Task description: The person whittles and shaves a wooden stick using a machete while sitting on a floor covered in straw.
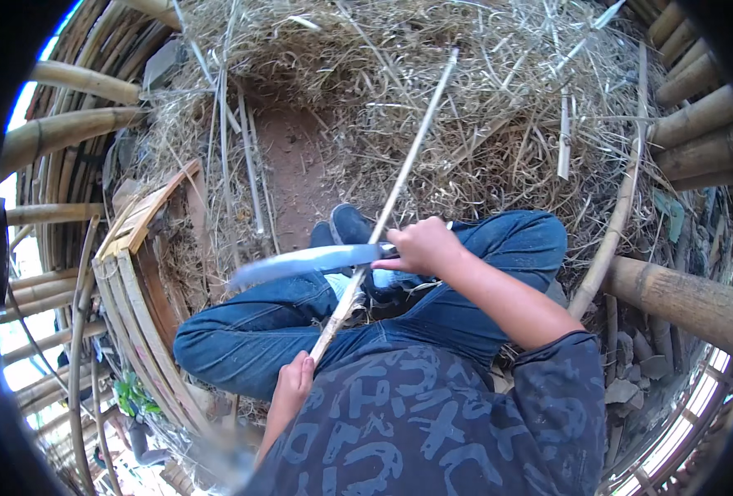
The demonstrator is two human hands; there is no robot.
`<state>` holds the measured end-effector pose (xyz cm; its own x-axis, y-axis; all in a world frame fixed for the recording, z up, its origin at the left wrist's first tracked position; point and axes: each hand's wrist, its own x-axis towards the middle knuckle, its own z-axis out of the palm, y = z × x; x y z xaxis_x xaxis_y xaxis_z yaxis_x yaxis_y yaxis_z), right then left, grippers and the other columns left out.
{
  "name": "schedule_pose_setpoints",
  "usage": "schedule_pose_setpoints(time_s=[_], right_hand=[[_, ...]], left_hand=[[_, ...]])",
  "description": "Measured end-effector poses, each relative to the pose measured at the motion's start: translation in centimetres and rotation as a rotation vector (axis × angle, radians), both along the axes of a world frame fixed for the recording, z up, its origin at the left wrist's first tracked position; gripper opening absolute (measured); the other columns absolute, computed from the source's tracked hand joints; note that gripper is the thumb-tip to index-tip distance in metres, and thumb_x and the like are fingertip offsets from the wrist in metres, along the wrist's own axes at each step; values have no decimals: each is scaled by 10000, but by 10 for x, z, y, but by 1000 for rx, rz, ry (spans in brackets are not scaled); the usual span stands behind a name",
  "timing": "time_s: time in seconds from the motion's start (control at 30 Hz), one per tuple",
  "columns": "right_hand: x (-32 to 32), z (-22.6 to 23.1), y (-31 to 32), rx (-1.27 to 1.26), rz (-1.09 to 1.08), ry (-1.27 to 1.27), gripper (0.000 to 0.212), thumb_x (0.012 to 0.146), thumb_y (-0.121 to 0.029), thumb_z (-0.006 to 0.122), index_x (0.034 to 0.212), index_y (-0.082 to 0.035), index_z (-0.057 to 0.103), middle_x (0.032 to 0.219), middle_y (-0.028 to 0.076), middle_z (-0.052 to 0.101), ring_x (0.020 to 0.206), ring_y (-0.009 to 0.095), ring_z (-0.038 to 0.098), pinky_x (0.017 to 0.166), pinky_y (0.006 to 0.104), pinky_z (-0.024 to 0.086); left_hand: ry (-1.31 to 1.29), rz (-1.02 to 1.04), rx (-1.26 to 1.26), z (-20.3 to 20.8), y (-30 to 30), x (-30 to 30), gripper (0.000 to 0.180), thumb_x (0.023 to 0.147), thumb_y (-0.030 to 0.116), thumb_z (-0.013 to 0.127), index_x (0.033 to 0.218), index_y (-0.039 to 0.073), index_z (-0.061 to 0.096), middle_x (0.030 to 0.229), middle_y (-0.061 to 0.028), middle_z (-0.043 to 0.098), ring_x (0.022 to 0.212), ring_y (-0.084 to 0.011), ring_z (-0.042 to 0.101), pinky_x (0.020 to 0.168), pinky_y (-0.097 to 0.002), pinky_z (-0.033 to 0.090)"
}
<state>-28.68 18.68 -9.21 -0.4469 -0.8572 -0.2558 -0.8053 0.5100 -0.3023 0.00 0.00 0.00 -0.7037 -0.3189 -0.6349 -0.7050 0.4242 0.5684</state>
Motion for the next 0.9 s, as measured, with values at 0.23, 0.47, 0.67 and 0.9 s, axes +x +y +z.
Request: schedule_pose_setpoints(time_s=[0.23, 0.47, 0.67, 0.9], right_hand=[[-99, -23, 73, 100, -457, 6, 679, 789, -729, 540, 748, -66, 680, 657, 176, 656, 672, 326, 680, 626, 445, 538], [-22, -8, 40, -58, -419, -2, 619, 853, -630, 561, 742, -23, 598, 623, 201, 632, 629, 375, 666, 587, 480, 533], [-20, -16, 39, -8, -93, -18, 635, 797, -682, 585, 736, -50, 589, 584, 171, 617, 590, 353, 656, 565, 446, 531], [-109, -34, 97, 36, -709, 70, 644, 859, -643, 532, 772, -19, 667, 714, 233, 652, 723, 406, 657, 652, 500, 501]], left_hand=[[30, -27, -41, 1, 6, -10, 306, 991, 227, 453, 799, -10, 481, 668, -295, 550, 689, -488, 560, 597, -542, 409], [39, 35, -48, -3, 0, -2, 315, 982, 232, 464, 784, -11, 491, 658, -301, 552, 662, -486, 566, 575, -550, 418], [92, 90, -69, -12, 0, 3, 329, 974, 219, 477, 746, -15, 511, 658, -294, 551, 655, -476, 570, 570, -542, 422], [152, 94, -132, -19, 3, 6, 322, 959, 210, 510, 725, -10, 539, 641, -269, 571, 618, -448, 587, 563, -519, 452]])
